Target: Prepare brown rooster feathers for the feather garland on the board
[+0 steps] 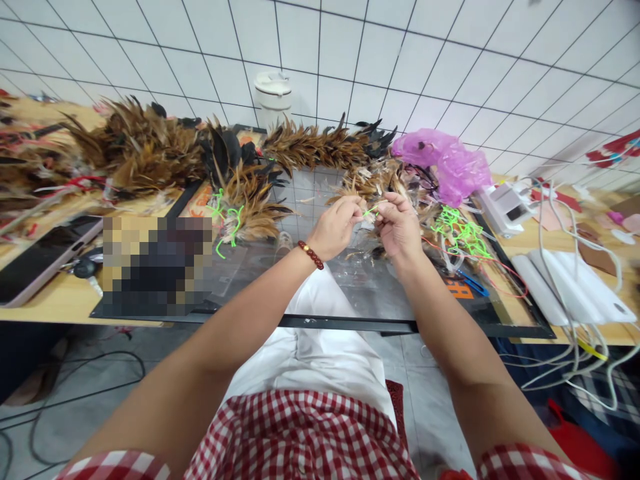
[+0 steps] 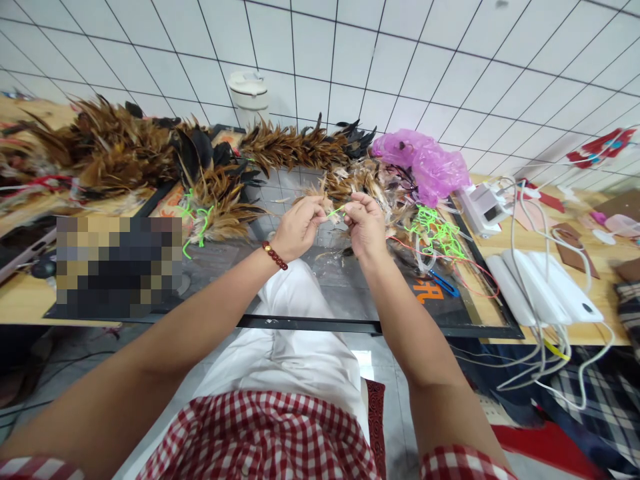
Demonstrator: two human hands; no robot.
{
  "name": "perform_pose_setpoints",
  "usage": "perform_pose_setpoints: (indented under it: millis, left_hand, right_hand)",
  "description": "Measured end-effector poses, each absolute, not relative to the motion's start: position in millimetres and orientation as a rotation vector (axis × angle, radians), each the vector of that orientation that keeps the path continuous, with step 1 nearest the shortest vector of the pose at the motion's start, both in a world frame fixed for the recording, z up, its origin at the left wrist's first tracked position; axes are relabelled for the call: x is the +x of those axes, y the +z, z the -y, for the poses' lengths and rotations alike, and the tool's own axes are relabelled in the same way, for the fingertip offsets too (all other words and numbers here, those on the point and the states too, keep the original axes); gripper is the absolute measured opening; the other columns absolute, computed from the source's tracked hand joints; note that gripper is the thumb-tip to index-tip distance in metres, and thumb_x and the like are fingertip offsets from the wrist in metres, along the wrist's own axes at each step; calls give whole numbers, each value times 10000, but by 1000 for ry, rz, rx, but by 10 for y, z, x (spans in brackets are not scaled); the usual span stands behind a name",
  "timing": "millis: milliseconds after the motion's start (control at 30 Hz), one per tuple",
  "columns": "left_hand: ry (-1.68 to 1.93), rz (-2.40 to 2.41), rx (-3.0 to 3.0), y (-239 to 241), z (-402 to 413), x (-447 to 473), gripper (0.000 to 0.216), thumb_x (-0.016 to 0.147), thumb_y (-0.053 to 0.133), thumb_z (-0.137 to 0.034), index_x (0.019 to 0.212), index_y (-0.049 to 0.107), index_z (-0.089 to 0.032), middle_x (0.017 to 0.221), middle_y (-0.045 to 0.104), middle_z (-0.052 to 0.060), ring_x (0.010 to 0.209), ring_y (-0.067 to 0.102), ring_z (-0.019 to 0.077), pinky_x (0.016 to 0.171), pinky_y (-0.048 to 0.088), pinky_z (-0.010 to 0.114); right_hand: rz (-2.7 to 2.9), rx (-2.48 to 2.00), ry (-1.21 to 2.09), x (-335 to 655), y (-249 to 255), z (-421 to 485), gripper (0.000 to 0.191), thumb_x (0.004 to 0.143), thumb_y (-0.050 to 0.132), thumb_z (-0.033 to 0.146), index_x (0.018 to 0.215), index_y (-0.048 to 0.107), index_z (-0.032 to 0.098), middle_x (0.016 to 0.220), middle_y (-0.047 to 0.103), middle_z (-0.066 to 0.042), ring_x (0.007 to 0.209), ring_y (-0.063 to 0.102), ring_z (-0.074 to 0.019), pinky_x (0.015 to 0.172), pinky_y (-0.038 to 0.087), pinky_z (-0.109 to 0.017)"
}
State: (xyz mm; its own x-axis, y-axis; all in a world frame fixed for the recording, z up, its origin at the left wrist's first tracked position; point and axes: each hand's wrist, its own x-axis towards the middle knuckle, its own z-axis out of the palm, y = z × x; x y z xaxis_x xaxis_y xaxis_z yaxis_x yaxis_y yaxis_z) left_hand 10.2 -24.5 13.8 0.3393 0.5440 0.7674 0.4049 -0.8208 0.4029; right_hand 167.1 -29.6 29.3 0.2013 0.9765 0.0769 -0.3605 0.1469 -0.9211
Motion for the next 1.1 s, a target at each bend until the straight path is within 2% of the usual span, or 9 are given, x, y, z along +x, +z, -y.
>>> perform_pose_setpoints:
  millis: [100,267,467,600,733,867,967,1100]
  left_hand:
    - [1440,-840,2461,132,249,101,174,940,388,-288,861,504,-184,1111,620,125,1069,576,181,916,451,366]
    - [1336,-798,2500,123,252,113,163,937,397,-291,862,495,-183,1119,614,126,1110,563,187,931,452,379]
    - [1271,-761,2578,131,254,106,93,907,419,-221,870,491,-174,1152,598,162,1147,552,221,939,456,398]
    - [1229,-741,2635,159,283,107,67,880,417,-149,854,476,-167,1117,599,174,1091,576,229,913,466,389]
    - [1137,-818,2666,158,299,101,83,881,403,-144,859,479,-165,1067,597,159,1005,593,221,854,481,368]
    - [1148,-957,2616,155,300,62,77,882,422,-193,869,497,-181,1184,553,122,972,586,191,810,477,328]
    - [1176,-1158,2542,194,323,43,99,860,420,-168,889,513,-190,1214,536,92,917,583,172,781,464,315]
    - [1183,-1325,2433,270,358,53,133,830,428,-131,879,536,-189,1142,567,88,944,567,184,830,444,330]
  right_hand:
    - [835,-925,1114,1714,264,254,311,599,642,122,849,497,238,618,559,87,493,457,-68,487,407,-200]
    - [876,-879,1084,1803,236,205,324,629,655,138,792,399,249,618,504,96,520,482,-72,507,417,-199]
    - [768,-863,1139,1806,257,209,342,591,640,98,722,358,240,616,477,83,497,434,-77,484,414,-210]
    - [718,-829,1206,1801,295,235,344,564,608,60,697,342,232,597,444,84,473,400,-75,477,410,-215]
    - [799,-705,1389,1799,350,293,316,598,637,100,732,384,234,616,429,78,469,366,-74,456,381,-216]
    - [858,-645,1515,1744,380,353,270,649,643,129,790,440,237,596,380,86,428,256,-67,418,334,-208]
    - [913,-685,1560,1666,395,396,226,705,643,164,815,461,241,567,356,93,415,202,-68,425,356,-212]
    - [976,-664,1532,1599,427,443,231,732,671,211,832,465,238,551,383,98,423,229,-64,488,402,-204]
